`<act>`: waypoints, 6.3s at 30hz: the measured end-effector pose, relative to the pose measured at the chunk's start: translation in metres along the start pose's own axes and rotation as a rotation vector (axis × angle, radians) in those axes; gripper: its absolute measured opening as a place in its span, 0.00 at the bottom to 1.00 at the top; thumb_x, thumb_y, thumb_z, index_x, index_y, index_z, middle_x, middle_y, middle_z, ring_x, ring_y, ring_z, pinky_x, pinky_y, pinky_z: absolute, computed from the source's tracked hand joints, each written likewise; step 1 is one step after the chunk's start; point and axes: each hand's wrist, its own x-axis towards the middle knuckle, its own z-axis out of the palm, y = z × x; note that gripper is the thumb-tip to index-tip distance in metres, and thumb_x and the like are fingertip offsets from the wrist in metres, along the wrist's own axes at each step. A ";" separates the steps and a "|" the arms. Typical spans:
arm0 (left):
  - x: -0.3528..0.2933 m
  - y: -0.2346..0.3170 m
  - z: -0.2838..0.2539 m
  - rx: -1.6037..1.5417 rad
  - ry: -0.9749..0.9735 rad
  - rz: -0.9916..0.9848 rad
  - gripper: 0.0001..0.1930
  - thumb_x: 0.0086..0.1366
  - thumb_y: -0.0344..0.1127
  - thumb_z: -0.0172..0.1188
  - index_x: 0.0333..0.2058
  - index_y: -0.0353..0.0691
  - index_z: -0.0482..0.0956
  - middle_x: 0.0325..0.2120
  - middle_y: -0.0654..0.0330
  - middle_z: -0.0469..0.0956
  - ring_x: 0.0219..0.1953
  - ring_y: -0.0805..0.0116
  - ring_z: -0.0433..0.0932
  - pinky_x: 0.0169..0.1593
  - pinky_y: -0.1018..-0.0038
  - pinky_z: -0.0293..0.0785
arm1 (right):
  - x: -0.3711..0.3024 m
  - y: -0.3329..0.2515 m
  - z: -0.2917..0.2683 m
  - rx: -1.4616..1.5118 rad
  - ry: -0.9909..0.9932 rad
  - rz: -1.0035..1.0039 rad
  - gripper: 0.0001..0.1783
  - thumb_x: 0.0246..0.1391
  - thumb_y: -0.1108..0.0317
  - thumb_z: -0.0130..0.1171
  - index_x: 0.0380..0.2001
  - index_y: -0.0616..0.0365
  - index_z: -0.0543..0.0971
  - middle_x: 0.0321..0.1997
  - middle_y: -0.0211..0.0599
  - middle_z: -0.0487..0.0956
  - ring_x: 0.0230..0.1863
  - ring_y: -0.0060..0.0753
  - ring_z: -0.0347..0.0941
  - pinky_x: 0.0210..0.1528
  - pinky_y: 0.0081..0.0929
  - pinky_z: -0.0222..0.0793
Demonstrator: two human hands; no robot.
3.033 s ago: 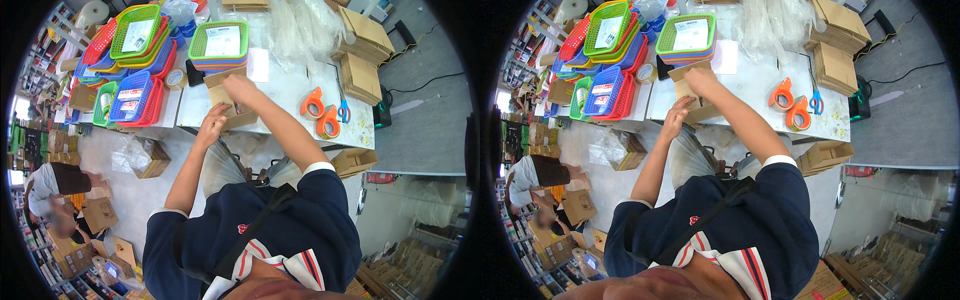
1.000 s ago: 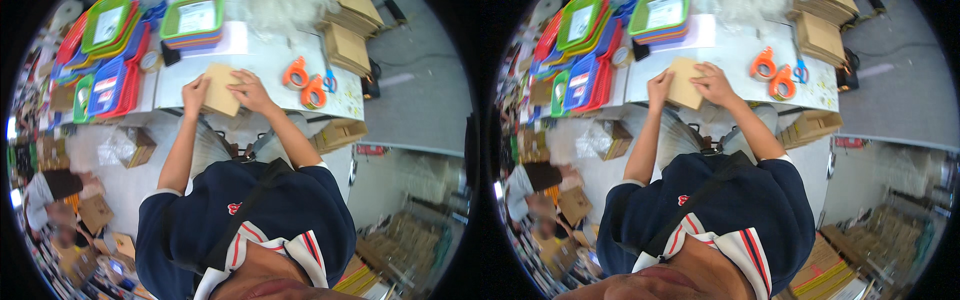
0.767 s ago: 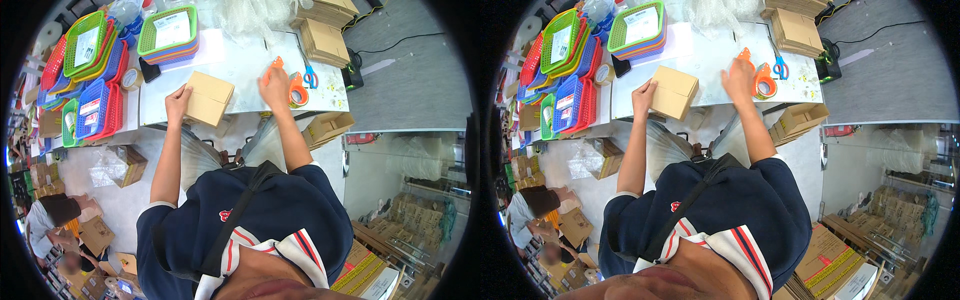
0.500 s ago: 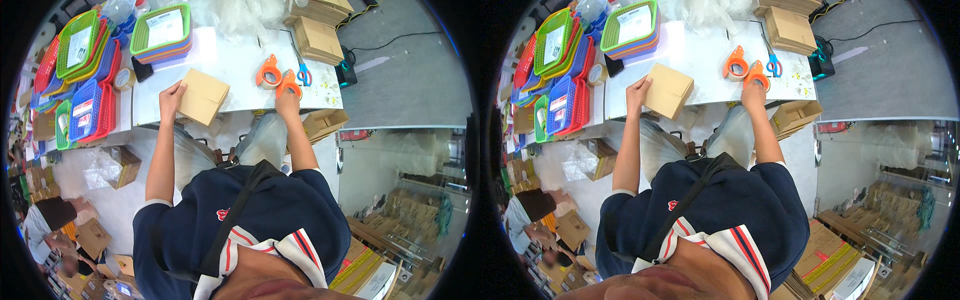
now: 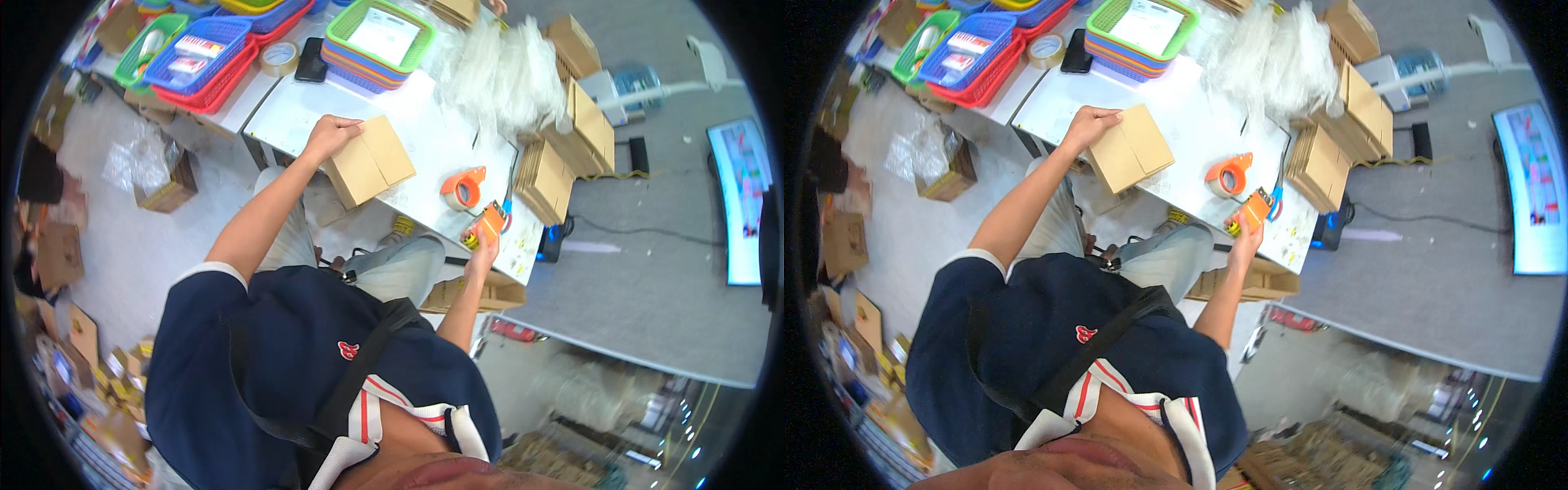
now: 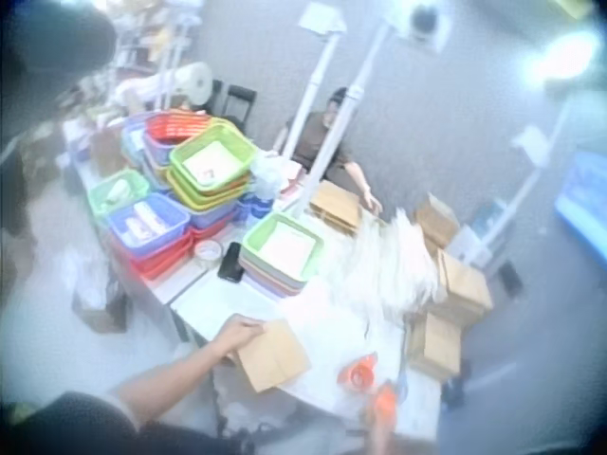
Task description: The person wraps small items in bubble wrap, places them into cardboard boxes, seals the boxes with tape, and affixes shipping labels. The process is repeated for multiple items in a warehouse setting.
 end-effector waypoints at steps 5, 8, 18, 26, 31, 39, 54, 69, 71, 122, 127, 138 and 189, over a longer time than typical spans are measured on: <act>-0.001 -0.008 -0.008 0.083 0.012 0.019 0.16 0.61 0.42 0.66 0.44 0.41 0.88 0.35 0.53 0.88 0.36 0.67 0.86 0.46 0.73 0.78 | -0.013 -0.030 0.056 0.572 -0.488 0.089 0.22 0.60 0.53 0.54 0.48 0.61 0.77 0.21 0.32 0.73 0.31 0.32 0.71 0.47 0.36 0.69; -0.004 -0.005 -0.010 0.077 0.004 0.012 0.16 0.62 0.42 0.66 0.45 0.40 0.88 0.34 0.54 0.88 0.35 0.69 0.85 0.45 0.73 0.78 | -0.014 -0.039 0.134 0.544 -0.661 0.090 0.24 0.68 0.49 0.48 0.40 0.62 0.76 0.16 0.33 0.70 0.22 0.34 0.69 0.34 0.34 0.71; -0.022 0.038 -0.028 0.195 0.120 0.221 0.24 0.67 0.52 0.61 0.34 0.31 0.85 0.26 0.55 0.84 0.29 0.68 0.83 0.37 0.72 0.80 | 0.002 -0.035 0.194 0.183 -0.965 0.066 0.19 0.66 0.61 0.55 0.50 0.68 0.74 0.30 0.39 0.79 0.21 0.29 0.76 0.27 0.27 0.73; -0.010 0.056 -0.032 -0.262 -0.426 -0.333 0.28 0.68 0.55 0.61 0.43 0.29 0.81 0.31 0.53 0.83 0.29 0.67 0.83 0.30 0.73 0.83 | 0.003 -0.033 0.195 0.136 -0.966 0.055 0.18 0.65 0.63 0.56 0.50 0.67 0.74 0.31 0.38 0.80 0.20 0.28 0.75 0.26 0.26 0.72; 0.004 0.047 -0.035 -0.340 -0.474 -0.349 0.17 0.69 0.44 0.64 0.44 0.33 0.82 0.31 0.58 0.84 0.29 0.73 0.82 0.30 0.79 0.81 | 0.003 -0.036 0.193 0.096 -0.918 -0.048 0.19 0.63 0.65 0.57 0.53 0.65 0.73 0.40 0.39 0.80 0.31 0.26 0.77 0.29 0.26 0.74; 0.004 0.048 -0.035 -0.329 -0.456 -0.324 0.11 0.67 0.35 0.62 0.42 0.32 0.82 0.30 0.58 0.84 0.26 0.75 0.80 0.29 0.80 0.80 | -0.008 -0.057 0.195 0.086 -0.924 0.015 0.38 0.62 0.68 0.59 0.73 0.62 0.60 0.59 0.42 0.76 0.48 0.27 0.76 0.41 0.22 0.79; 0.005 0.047 -0.032 -0.133 -0.391 -0.134 0.06 0.65 0.29 0.60 0.32 0.32 0.83 0.22 0.64 0.80 0.22 0.78 0.74 0.23 0.80 0.70 | -0.009 -0.062 0.195 0.018 -0.942 -0.056 0.35 0.63 0.69 0.58 0.71 0.63 0.62 0.56 0.41 0.78 0.37 0.25 0.78 0.31 0.24 0.77; 0.021 0.032 -0.026 0.201 -0.278 0.013 0.12 0.65 0.35 0.66 0.26 0.32 0.81 0.15 0.65 0.73 0.14 0.78 0.69 0.18 0.76 0.65 | -0.022 -0.103 0.197 -0.179 -0.925 0.163 0.35 0.61 0.70 0.61 0.70 0.62 0.64 0.47 0.36 0.81 0.33 0.23 0.77 0.28 0.25 0.77; 0.025 0.027 -0.029 0.171 -0.287 0.025 0.13 0.64 0.36 0.66 0.26 0.31 0.81 0.15 0.64 0.73 0.14 0.77 0.69 0.18 0.75 0.65 | -0.018 -0.097 0.196 -0.193 -0.942 0.110 0.35 0.61 0.69 0.61 0.70 0.63 0.65 0.46 0.37 0.81 0.30 0.25 0.78 0.30 0.25 0.78; 0.042 -0.014 -0.033 0.038 -0.112 -0.068 0.16 0.63 0.42 0.70 0.25 0.36 0.80 0.18 0.63 0.76 0.18 0.77 0.72 0.17 0.76 0.62 | 0.008 -0.095 0.233 -0.411 -0.879 0.049 0.29 0.58 0.62 0.65 0.59 0.66 0.76 0.32 0.36 0.82 0.20 0.20 0.73 0.23 0.22 0.69; 0.037 -0.018 -0.029 0.108 -0.135 -0.118 0.19 0.62 0.45 0.71 0.24 0.34 0.81 0.18 0.63 0.76 0.20 0.73 0.74 0.26 0.71 0.71 | 0.007 -0.105 0.235 -0.468 -0.900 0.124 0.29 0.58 0.62 0.65 0.59 0.66 0.76 0.34 0.36 0.83 0.22 0.19 0.74 0.22 0.22 0.70; 0.044 -0.022 -0.025 0.365 -0.123 0.180 0.24 0.65 0.53 0.66 0.28 0.34 0.77 0.24 0.57 0.78 0.28 0.68 0.74 0.35 0.69 0.71 | 0.013 -0.099 0.236 -0.397 -0.925 0.178 0.31 0.57 0.61 0.68 0.62 0.65 0.75 0.40 0.35 0.84 0.29 0.19 0.77 0.28 0.22 0.75; -0.036 0.019 0.030 0.738 -0.280 0.684 0.22 0.71 0.49 0.57 0.59 0.45 0.78 0.62 0.52 0.72 0.68 0.48 0.64 0.71 0.55 0.57 | -0.093 0.019 0.124 -0.195 -0.627 -0.020 0.36 0.62 0.69 0.61 0.71 0.60 0.64 0.63 0.40 0.76 0.57 0.21 0.71 0.62 0.25 0.66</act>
